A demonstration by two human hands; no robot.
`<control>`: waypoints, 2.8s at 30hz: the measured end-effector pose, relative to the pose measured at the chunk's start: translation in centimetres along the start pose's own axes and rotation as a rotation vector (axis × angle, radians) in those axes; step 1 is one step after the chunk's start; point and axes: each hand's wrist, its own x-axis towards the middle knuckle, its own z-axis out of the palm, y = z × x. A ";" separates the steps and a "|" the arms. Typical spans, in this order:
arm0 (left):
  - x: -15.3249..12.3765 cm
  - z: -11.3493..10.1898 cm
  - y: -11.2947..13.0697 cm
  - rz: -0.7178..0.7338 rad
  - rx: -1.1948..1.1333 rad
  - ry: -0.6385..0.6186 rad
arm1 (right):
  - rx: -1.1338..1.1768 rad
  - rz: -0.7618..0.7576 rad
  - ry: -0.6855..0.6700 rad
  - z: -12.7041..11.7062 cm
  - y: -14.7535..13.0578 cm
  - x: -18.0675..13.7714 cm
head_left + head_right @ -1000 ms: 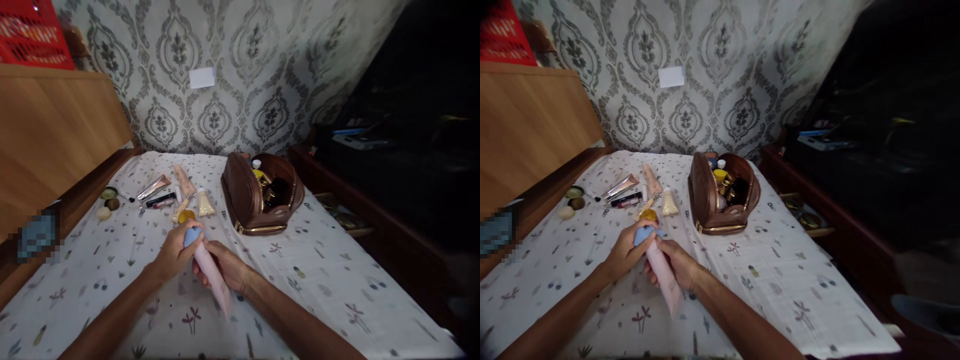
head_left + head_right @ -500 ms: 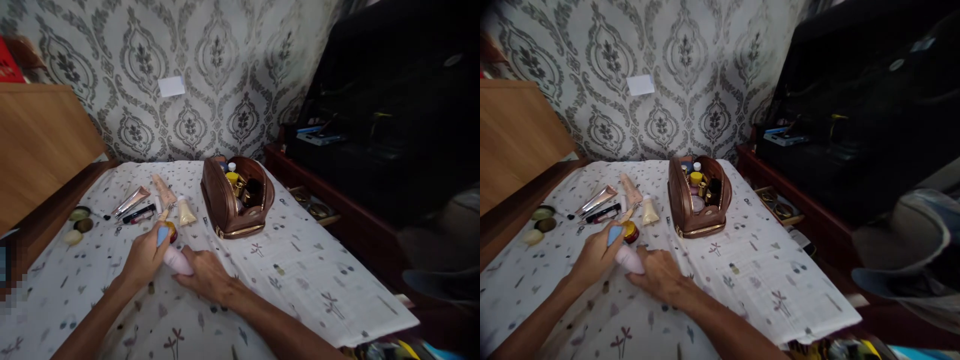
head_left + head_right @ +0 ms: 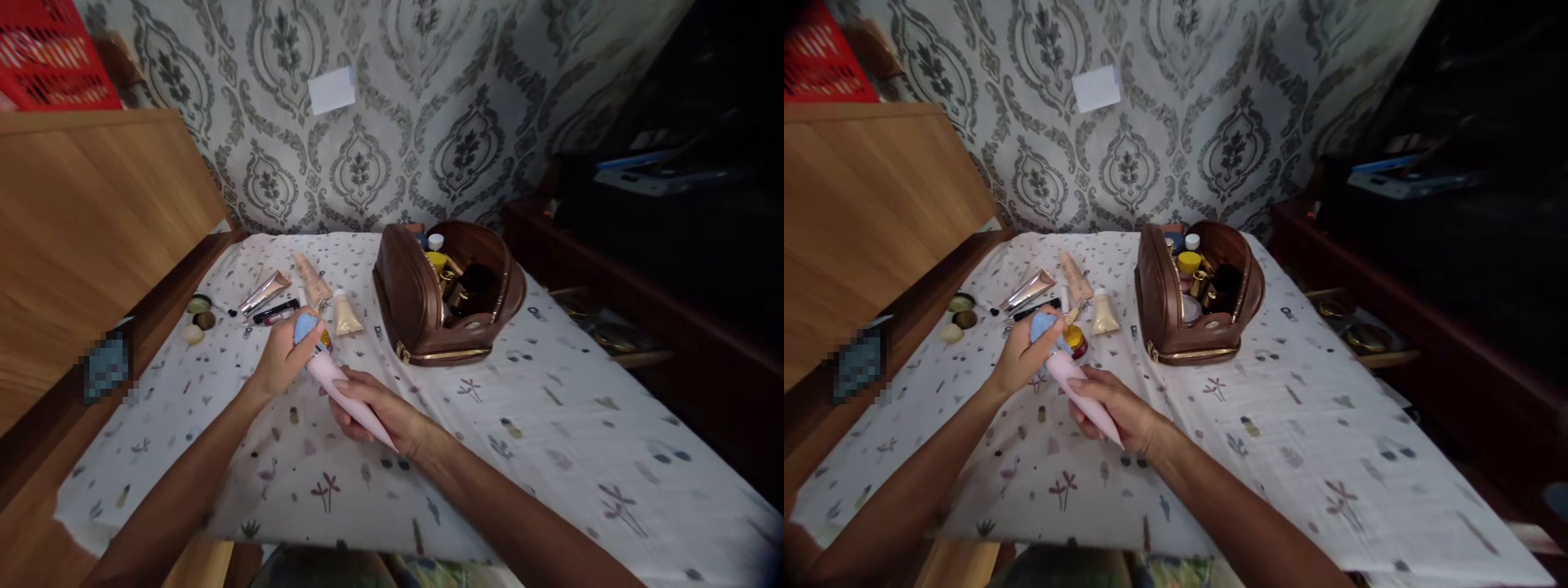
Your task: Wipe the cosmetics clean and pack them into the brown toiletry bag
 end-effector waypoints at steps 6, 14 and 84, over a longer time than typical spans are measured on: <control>0.3 -1.1 -0.3 0.045 0.207 0.123 | -0.424 -0.145 0.152 -0.1 -0.6 -0.5; 0.6 -1.7 -1.8 0.007 0.238 0.228 | -0.731 -0.279 0.339 -0.6 0.8 0.2; -5.5 -1.1 -3.2 -0.202 0.149 -0.349 | -0.644 -0.659 0.366 -0.9 -4.7 -4.6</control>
